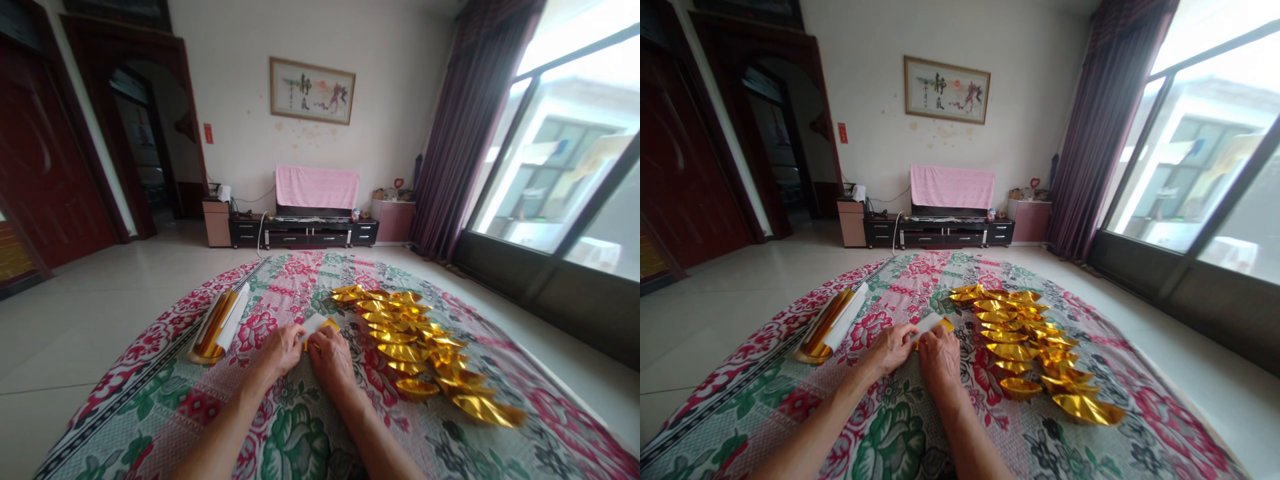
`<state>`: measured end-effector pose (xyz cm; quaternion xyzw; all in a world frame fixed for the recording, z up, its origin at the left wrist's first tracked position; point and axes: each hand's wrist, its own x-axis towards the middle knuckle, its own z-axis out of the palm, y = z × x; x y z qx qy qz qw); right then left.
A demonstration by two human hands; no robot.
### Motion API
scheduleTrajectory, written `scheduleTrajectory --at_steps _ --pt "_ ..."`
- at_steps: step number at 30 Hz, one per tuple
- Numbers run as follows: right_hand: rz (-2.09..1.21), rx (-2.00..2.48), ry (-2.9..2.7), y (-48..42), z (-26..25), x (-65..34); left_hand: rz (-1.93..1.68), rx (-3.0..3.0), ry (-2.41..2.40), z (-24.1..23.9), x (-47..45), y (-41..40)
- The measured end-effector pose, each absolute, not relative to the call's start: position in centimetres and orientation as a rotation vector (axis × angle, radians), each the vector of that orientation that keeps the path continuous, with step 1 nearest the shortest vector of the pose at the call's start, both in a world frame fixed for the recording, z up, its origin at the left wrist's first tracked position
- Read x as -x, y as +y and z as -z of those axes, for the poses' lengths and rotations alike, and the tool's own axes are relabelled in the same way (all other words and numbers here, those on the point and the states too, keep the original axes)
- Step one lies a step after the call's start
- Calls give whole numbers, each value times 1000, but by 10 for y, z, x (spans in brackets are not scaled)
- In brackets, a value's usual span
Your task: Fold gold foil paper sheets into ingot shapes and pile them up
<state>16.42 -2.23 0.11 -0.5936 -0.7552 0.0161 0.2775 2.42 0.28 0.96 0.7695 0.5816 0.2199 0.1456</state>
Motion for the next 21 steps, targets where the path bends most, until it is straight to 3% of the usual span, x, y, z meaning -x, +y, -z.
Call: scheduleTrajectory --at_steps 21 --pt "-38 1581 -2024 -23 -2 -165 -774 -2091 1481 -2 -3 15"
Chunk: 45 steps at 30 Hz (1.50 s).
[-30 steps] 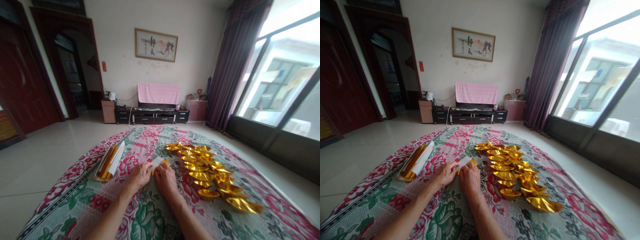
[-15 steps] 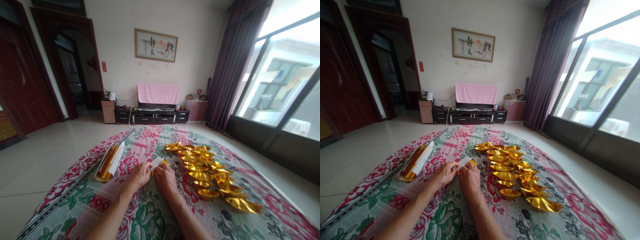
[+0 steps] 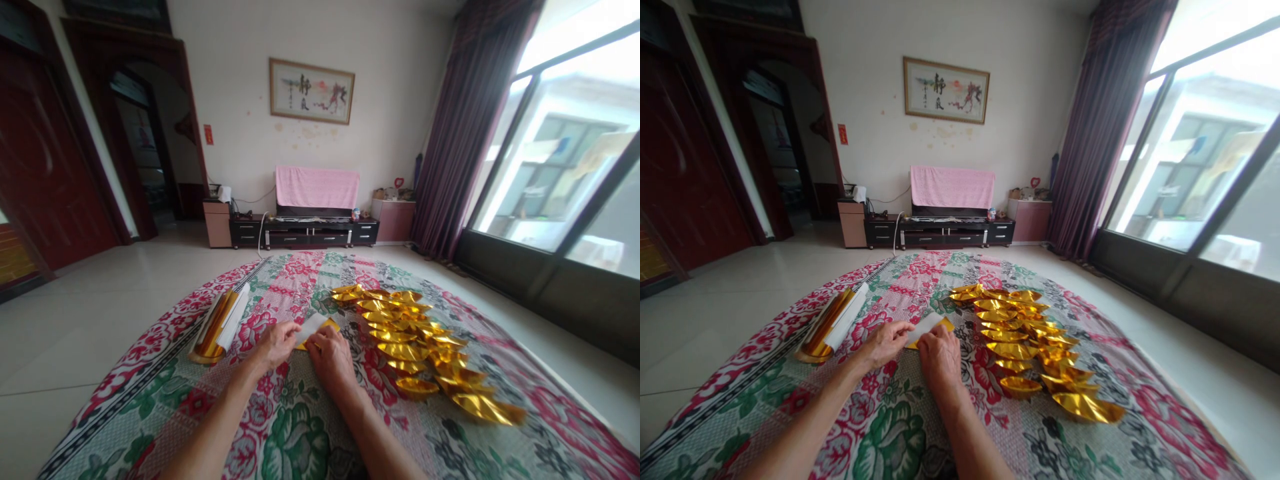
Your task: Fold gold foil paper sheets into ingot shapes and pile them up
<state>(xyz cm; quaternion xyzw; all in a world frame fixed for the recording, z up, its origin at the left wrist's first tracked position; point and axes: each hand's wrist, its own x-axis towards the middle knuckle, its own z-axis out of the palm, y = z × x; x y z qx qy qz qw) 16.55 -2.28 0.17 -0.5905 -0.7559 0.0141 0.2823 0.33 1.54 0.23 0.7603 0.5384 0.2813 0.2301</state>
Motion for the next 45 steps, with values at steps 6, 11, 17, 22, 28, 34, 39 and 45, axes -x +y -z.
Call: scheduleTrajectory --at_steps 6,11,17,22,28,34,39,45 --pt "-43 1594 -2023 -24 -5 -165 -786 -2073 1512 1 -4 18" --pt "-52 1590 -2019 -24 -5 -164 -726 -2112 1623 -3 -10 12" --pt "-80 1542 -1991 -24 -2 -166 -700 -2179 1628 -1 -13 13" --pt "-139 1585 -1947 -24 -2 -165 -698 -2213 1622 0 -13 11" --pt "-234 1549 -1957 -19 -4 -167 -690 -2217 1593 -1 -14 10" --pt "-345 1447 -1972 -14 -4 -176 -701 -2237 1583 -2 -13 7" --pt "-388 1428 -1945 -11 -4 -178 -719 -2249 1557 -5 -12 5" --pt "-374 1435 -1936 -12 -2 -178 -659 -2294 1478 -5 -11 6"
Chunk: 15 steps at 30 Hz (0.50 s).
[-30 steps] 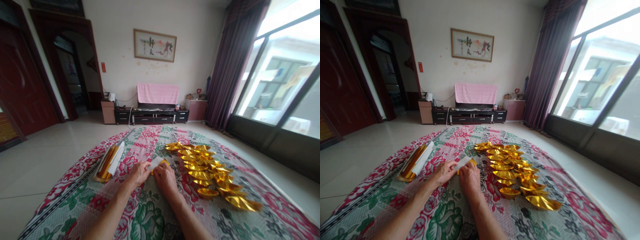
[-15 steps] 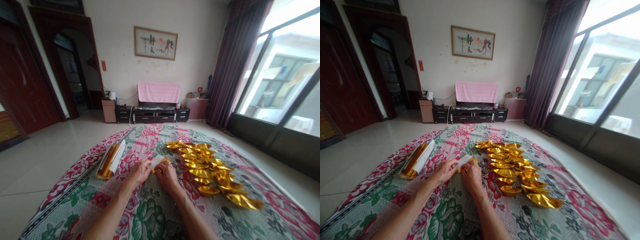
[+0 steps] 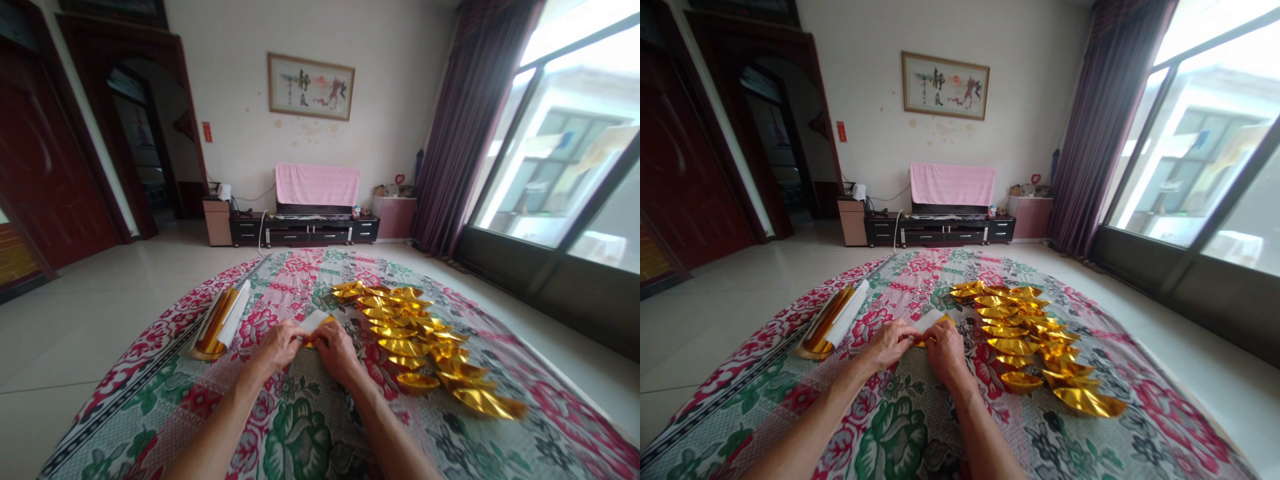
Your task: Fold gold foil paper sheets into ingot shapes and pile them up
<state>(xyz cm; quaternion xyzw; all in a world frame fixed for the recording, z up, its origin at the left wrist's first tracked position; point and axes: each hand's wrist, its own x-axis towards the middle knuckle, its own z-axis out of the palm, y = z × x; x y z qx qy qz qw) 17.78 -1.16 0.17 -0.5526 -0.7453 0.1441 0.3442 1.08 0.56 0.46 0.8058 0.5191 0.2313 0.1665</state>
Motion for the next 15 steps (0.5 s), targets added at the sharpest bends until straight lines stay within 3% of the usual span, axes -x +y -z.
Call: scheduleTrajectory --at_steps 15 --pt "-323 1391 -1955 -9 5 -180 -708 -2237 1655 -10 -25 -2"
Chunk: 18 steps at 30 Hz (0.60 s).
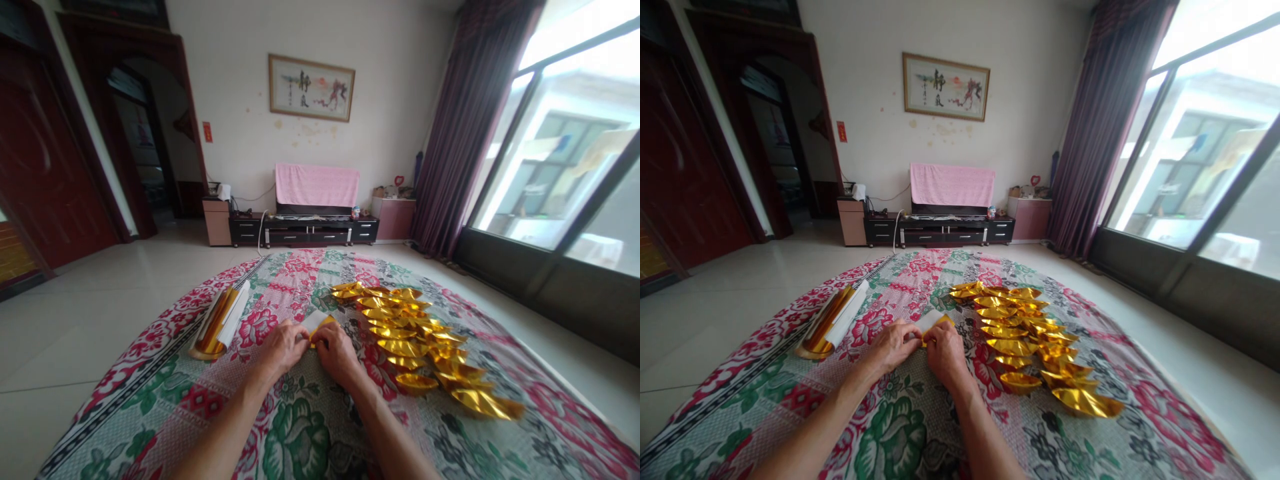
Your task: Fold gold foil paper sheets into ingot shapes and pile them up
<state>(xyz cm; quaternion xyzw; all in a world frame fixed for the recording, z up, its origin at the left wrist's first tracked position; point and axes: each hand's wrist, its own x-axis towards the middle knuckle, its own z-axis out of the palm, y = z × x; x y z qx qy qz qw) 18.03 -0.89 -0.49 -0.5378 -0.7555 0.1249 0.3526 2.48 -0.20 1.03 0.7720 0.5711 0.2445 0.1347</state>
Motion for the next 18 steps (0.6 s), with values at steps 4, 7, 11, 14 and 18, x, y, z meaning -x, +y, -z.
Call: scheduleTrajectory --at_steps 4,7,11,14,18 --pt "-298 1363 -1945 -9 6 -180 -661 -2268 1565 -7 -18 2" --pt "-276 1340 -1937 -10 6 -180 -624 -2282 1569 -7 -16 3" --pt "-94 1360 -1820 -10 5 -180 -635 -2331 1615 -13 -21 -5" --pt "-16 1485 -1756 -8 5 -182 -619 -2398 1674 -18 -28 -13" --pt "-70 1656 -1746 -6 3 -184 -628 -2499 1662 -21 -32 -17"
